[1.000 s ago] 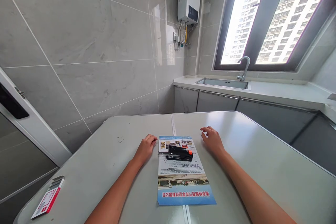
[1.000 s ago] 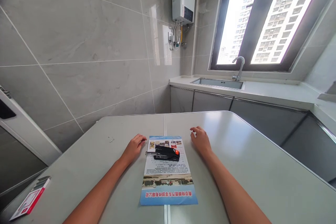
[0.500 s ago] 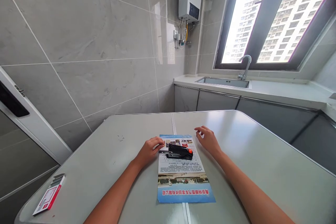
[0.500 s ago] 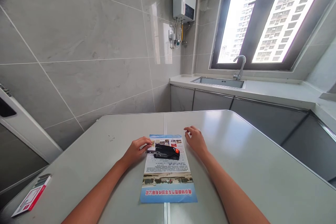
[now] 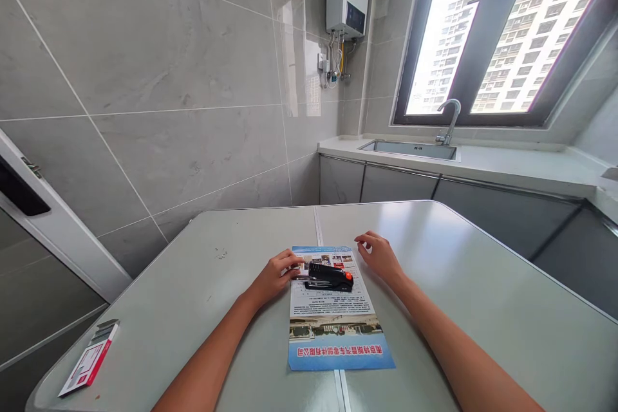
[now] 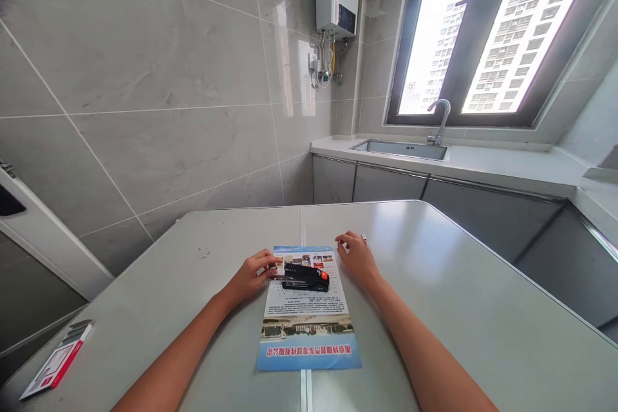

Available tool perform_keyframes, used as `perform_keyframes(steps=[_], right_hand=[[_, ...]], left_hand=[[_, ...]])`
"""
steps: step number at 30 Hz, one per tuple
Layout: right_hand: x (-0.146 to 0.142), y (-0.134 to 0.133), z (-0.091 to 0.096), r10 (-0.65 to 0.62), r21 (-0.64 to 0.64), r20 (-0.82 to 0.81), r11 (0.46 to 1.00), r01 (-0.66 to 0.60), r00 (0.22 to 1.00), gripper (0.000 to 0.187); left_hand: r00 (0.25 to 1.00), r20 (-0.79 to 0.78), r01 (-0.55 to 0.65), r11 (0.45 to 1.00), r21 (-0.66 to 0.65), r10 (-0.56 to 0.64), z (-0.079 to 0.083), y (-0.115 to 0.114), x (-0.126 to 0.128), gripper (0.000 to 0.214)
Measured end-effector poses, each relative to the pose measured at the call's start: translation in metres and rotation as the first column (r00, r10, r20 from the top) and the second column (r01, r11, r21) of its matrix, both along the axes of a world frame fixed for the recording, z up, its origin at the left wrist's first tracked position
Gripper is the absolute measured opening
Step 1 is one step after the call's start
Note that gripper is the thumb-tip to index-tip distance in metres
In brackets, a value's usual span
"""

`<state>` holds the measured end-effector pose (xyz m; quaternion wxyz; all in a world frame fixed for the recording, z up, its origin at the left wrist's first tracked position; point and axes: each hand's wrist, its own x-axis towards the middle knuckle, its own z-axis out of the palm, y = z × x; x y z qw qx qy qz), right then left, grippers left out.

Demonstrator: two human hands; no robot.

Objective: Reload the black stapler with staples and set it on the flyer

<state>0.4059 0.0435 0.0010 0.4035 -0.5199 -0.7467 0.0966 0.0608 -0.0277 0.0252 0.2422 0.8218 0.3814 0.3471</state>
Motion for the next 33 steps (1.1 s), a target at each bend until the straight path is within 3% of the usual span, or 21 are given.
perform_keyframes(steps=[4, 12, 23, 29, 33], right_hand=[[0.001, 0.001, -0.001, -0.007, -0.001, 0.005, 1.000, 0.007, 1.000, 0.027], [0.002, 0.004, -0.002, -0.006, -0.015, 0.013, 1.000, 0.006, 1.000, 0.026], [0.001, 0.002, -0.001, -0.006, -0.024, 0.016, 1.000, 0.006, 1.000, 0.027], [0.001, 0.001, 0.001, -0.012, -0.029, 0.020, 0.999, 0.012, 1.000, 0.027], [0.000, 0.001, 0.002, -0.010, -0.025, 0.007, 1.000, 0.010, 1.000, 0.028]], left_hand=[[1.000, -0.008, 0.027, 0.999, -0.018, -0.027, 0.001, -0.001, 0.002, 0.024], [0.997, 0.003, -0.072, 0.996, -0.043, 0.072, 0.006, -0.006, 0.005, 0.027], [0.998, -0.049, -0.029, 0.999, -0.041, 0.027, 0.013, -0.010, 0.006, 0.027], [0.995, -0.083, 0.049, 0.996, -0.080, -0.056, 0.015, -0.013, 0.007, 0.032], [0.991, -0.110, 0.073, 0.997, -0.032, -0.076, 0.014, -0.011, 0.004, 0.030]])
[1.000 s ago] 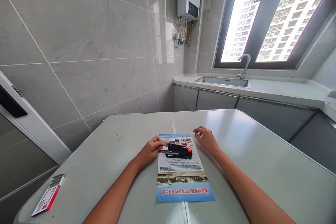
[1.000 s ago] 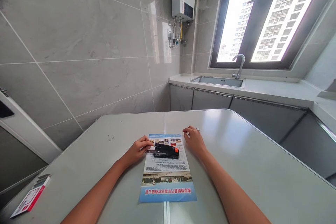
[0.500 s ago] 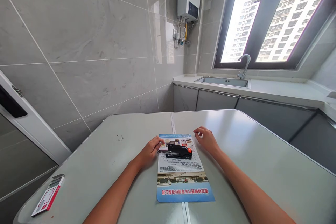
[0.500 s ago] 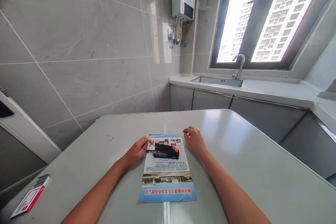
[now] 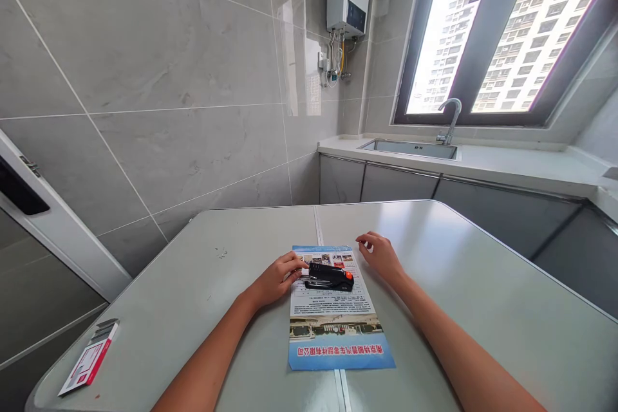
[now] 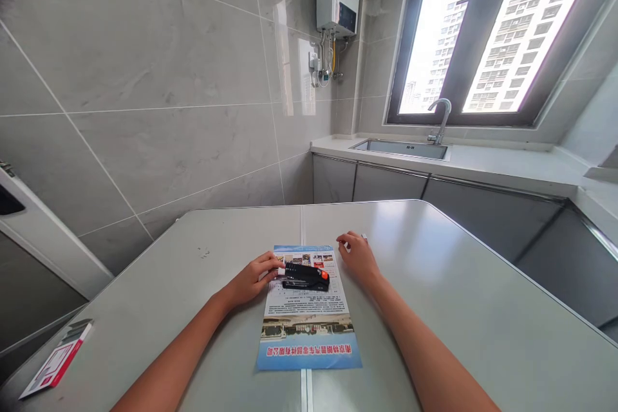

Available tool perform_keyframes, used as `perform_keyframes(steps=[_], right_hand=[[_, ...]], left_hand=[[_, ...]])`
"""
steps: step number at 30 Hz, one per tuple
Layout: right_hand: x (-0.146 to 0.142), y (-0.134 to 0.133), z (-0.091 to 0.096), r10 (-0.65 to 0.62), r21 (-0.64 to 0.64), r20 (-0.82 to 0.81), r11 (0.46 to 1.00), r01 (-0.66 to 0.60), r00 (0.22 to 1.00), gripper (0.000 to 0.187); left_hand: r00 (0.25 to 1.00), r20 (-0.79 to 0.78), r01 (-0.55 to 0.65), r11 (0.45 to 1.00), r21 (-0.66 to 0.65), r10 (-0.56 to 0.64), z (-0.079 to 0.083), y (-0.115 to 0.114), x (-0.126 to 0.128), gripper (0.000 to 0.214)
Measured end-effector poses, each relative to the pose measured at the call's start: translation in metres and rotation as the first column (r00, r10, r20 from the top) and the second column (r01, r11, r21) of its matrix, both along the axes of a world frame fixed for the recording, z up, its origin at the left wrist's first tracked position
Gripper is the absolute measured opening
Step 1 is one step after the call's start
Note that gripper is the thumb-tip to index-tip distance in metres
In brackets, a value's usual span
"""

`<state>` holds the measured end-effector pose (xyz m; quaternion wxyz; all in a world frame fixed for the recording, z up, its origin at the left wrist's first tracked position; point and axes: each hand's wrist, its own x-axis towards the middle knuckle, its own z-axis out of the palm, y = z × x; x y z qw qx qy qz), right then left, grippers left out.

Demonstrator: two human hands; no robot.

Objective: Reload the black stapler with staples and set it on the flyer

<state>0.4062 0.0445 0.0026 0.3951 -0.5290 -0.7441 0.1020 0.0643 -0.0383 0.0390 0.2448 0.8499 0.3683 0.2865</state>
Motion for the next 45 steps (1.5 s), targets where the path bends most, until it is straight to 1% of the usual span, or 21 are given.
perform_keyframes(steps=[3, 7, 9, 11, 14, 16, 22, 28, 38, 40, 45], right_hand=[[0.000, 0.000, 0.000, 0.004, -0.002, 0.000, 1.000, -0.004, 1.000, 0.028], [0.000, 0.000, -0.001, 0.006, -0.006, 0.004, 1.000, -0.006, 1.000, 0.028], [0.001, 0.001, -0.003, 0.009, -0.006, 0.006, 1.000, -0.009, 1.000, 0.028], [0.001, 0.002, -0.004, 0.012, 0.000, 0.013, 1.000, -0.012, 1.000, 0.028], [0.001, 0.003, -0.005, 0.017, 0.004, 0.023, 1.000, -0.017, 1.000, 0.028], [0.001, 0.003, -0.004, 0.018, 0.000, 0.024, 1.000, -0.018, 1.000, 0.028], [0.001, 0.003, -0.006, 0.023, -0.006, 0.022, 1.000, -0.023, 1.000, 0.028], [0.002, 0.004, -0.007, 0.032, -0.014, 0.023, 0.999, -0.032, 0.999, 0.028], [-0.001, 0.002, -0.006, 0.031, -0.012, 0.015, 0.999, -0.031, 0.999, 0.027], [-0.002, 0.001, -0.005, 0.034, -0.011, 0.018, 0.999, -0.034, 0.999, 0.028], [-0.003, 0.000, -0.003, 0.040, -0.020, 0.018, 0.999, -0.039, 0.999, 0.027]], left_hand=[[0.999, -0.008, -0.041, 0.997, 0.061, 0.042, -0.001, 0.001, -0.005, 0.027], [0.996, -0.040, -0.079, 0.994, 0.081, 0.082, -0.003, 0.003, -0.009, 0.025], [0.996, -0.061, -0.057, 0.993, 0.104, 0.064, -0.004, 0.005, -0.010, 0.022], [0.996, -0.091, -0.010, 0.989, 0.147, 0.023, -0.007, 0.008, -0.010, 0.020], [0.991, -0.134, 0.057, 0.977, 0.206, -0.029, -0.010, 0.012, -0.011, 0.023], [0.988, -0.148, 0.069, 0.972, 0.223, -0.036, -0.011, 0.012, -0.011, 0.024], [0.985, -0.170, 0.029, 0.980, 0.199, 0.005, -0.012, 0.011, -0.010, 0.023], [0.986, -0.164, 0.059, 0.977, 0.207, -0.025, -0.015, 0.013, -0.010, 0.021], [0.982, -0.170, 0.110, 0.984, 0.137, -0.086, -0.018, 0.016, -0.022, 0.018], [0.984, -0.161, 0.093, 0.986, 0.136, -0.071, -0.018, 0.016, -0.023, 0.016], [0.991, -0.137, 0.004, 0.993, 0.120, 0.012, -0.016, 0.015, -0.024, 0.010]])
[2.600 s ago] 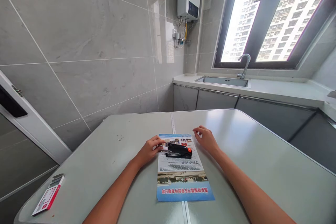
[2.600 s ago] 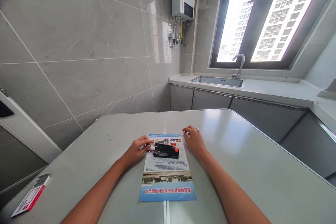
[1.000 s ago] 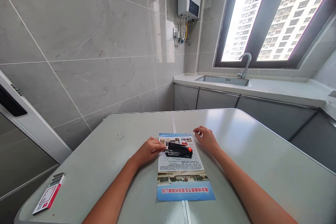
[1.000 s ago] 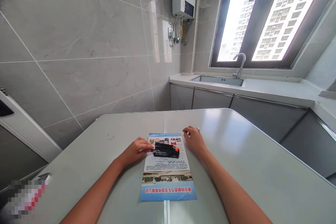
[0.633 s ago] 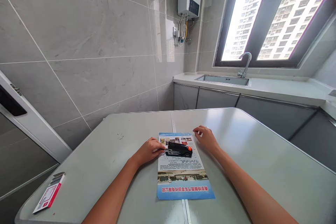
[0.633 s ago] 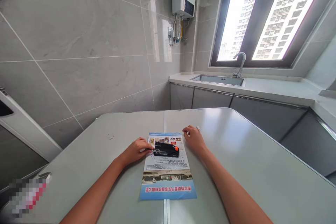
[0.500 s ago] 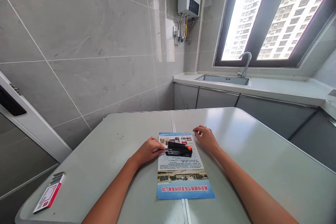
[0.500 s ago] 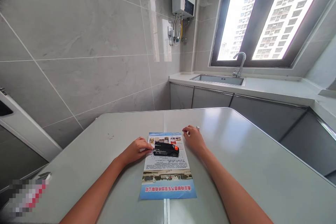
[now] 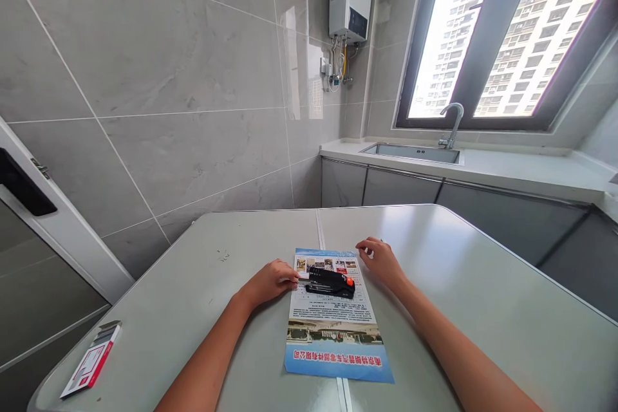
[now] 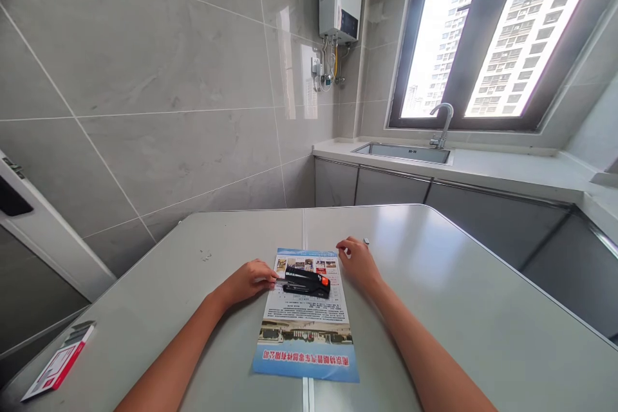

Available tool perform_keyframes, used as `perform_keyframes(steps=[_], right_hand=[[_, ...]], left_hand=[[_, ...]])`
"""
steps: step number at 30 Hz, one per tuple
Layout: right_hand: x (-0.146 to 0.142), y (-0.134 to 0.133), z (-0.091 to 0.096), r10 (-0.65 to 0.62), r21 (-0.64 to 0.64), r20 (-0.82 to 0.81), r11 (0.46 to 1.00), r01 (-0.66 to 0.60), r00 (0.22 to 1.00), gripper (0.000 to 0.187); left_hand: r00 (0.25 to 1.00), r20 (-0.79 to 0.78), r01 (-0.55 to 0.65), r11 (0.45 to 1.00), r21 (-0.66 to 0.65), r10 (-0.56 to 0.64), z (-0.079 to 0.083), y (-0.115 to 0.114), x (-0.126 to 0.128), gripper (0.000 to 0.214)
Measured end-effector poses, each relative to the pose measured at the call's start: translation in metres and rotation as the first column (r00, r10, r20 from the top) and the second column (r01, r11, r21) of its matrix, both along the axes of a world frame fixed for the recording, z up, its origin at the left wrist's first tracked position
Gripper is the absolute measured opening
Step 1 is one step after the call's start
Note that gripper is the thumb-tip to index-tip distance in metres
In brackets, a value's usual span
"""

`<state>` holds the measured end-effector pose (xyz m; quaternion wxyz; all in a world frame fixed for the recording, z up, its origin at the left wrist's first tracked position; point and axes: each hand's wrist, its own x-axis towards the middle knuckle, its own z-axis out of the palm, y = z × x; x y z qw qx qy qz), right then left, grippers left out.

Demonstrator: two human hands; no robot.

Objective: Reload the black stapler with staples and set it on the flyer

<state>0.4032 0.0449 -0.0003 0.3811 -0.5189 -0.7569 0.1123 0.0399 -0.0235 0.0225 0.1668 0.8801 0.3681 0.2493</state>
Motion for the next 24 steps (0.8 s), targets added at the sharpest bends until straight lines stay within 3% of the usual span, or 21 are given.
perform_keyframes(steps=[7, 10, 13, 15, 18, 24], right_hand=[[-0.011, -0.016, 0.021, 0.040, 0.099, -0.077, 0.995, -0.032, 0.996, 0.032], [-0.028, -0.035, 0.035, 0.295, 0.066, -0.066, 0.954, -0.291, 0.953, 0.036], [-0.050, -0.055, 0.039, 0.566, -0.036, 0.021, 0.824, -0.565, 0.824, 0.042], [-0.063, -0.063, 0.035, 0.591, -0.066, 0.055, 0.806, -0.588, 0.805, 0.049], [-0.075, -0.067, 0.026, 0.565, -0.040, 0.026, 0.825, -0.564, 0.825, 0.047], [-0.077, -0.067, 0.023, 0.638, 0.053, -0.003, 0.769, -0.637, 0.770, 0.045]], left_hand=[[1.000, -0.008, 0.026, 1.000, -0.016, -0.026, 0.004, 0.000, -0.012, 0.016], [1.000, -0.013, 0.011, 1.000, -0.014, -0.011, 0.004, 0.001, -0.013, 0.019], [1.000, -0.005, 0.003, 1.000, -0.009, -0.004, 0.003, 0.002, -0.009, 0.016], [1.000, -0.004, 0.023, 1.000, -0.020, -0.023, 0.002, 0.002, -0.005, 0.014], [0.998, -0.010, 0.054, 0.998, -0.038, -0.055, 0.001, -0.001, 0.007, 0.011], [0.991, 0.077, -0.098, 0.990, -0.101, 0.106, 0.003, -0.011, 0.029, 0.020]])
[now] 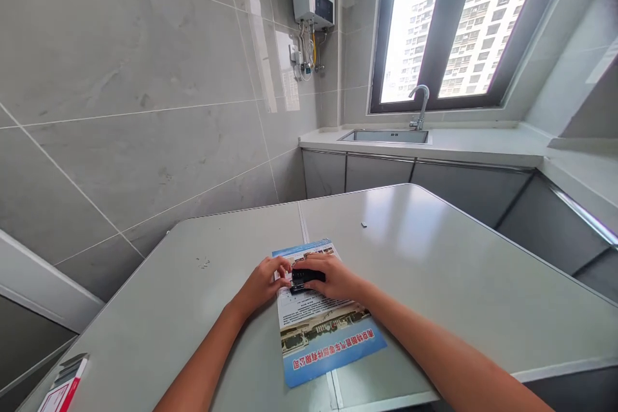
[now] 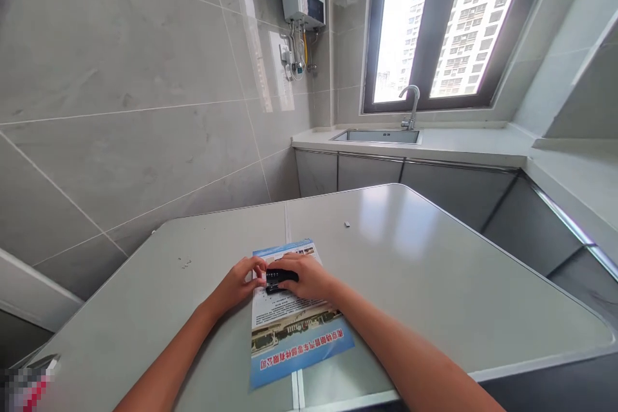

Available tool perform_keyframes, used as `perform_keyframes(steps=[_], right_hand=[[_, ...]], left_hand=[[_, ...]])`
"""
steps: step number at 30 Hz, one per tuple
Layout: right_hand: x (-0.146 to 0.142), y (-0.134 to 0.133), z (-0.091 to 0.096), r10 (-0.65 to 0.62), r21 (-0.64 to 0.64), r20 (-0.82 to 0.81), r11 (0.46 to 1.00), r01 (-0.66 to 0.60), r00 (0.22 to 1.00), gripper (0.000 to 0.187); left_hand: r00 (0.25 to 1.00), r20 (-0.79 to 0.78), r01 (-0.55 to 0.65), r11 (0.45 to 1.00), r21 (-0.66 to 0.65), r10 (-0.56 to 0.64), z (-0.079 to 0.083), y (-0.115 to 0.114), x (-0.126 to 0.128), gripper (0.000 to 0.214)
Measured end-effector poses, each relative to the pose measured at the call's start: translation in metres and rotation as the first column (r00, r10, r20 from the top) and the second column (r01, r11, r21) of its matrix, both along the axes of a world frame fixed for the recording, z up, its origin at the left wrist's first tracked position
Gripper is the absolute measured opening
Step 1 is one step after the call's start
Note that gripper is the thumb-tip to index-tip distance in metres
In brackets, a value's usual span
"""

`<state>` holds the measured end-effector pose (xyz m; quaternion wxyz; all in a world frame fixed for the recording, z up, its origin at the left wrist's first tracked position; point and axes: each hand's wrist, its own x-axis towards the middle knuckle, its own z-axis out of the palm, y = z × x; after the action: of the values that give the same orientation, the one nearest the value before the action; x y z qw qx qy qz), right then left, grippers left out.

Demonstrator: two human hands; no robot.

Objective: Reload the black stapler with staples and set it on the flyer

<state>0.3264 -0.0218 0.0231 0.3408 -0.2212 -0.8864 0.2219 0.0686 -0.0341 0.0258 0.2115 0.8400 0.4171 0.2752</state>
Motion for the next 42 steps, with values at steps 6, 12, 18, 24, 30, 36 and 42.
perform_keyframes(steps=[6, 12, 18, 24, 30, 36, 42], right_hand=[[-0.006, -0.007, 0.001, -0.010, 0.019, 0.003, 1.000, 0.010, 1.000, 0.046], [-0.007, -0.007, 0.004, -0.048, 0.008, -0.013, 0.999, 0.048, 0.999, 0.046], [0.030, 0.028, 0.004, -0.329, -0.119, -0.153, 0.942, 0.314, 0.932, 0.044], [0.100, 0.063, -0.003, -0.646, -0.100, 0.004, 0.760, 0.643, 0.764, 0.046], [0.125, 0.065, 0.003, -0.498, -0.116, 0.180, 0.845, 0.521, 0.848, 0.050], [0.110, 0.055, 0.011, -0.202, -0.193, 0.167, 0.953, 0.233, 0.965, 0.049], [0.098, 0.050, 0.009, -0.237, -0.135, 0.163, 0.956, 0.260, 0.958, 0.049]], left_hand=[[0.998, -0.033, 0.055, 0.997, 0.059, -0.053, -0.001, 0.001, 0.003, 0.028], [0.998, -0.054, -0.021, 0.993, 0.118, 0.027, 0.002, 0.003, 0.003, 0.018], [0.958, -0.170, -0.187, 0.951, 0.246, 0.232, -0.013, 0.019, -0.005, 0.025], [0.927, -0.302, -0.176, 0.968, 0.179, 0.224, -0.029, 0.027, -0.011, 0.033], [0.948, -0.240, -0.174, 0.972, 0.155, 0.208, -0.027, 0.026, -0.010, 0.031], [0.961, -0.196, -0.168, 0.975, 0.147, 0.195, -0.025, 0.025, -0.009, 0.032], [0.972, -0.172, -0.143, 0.983, 0.115, 0.161, -0.025, 0.025, -0.008, 0.030]])
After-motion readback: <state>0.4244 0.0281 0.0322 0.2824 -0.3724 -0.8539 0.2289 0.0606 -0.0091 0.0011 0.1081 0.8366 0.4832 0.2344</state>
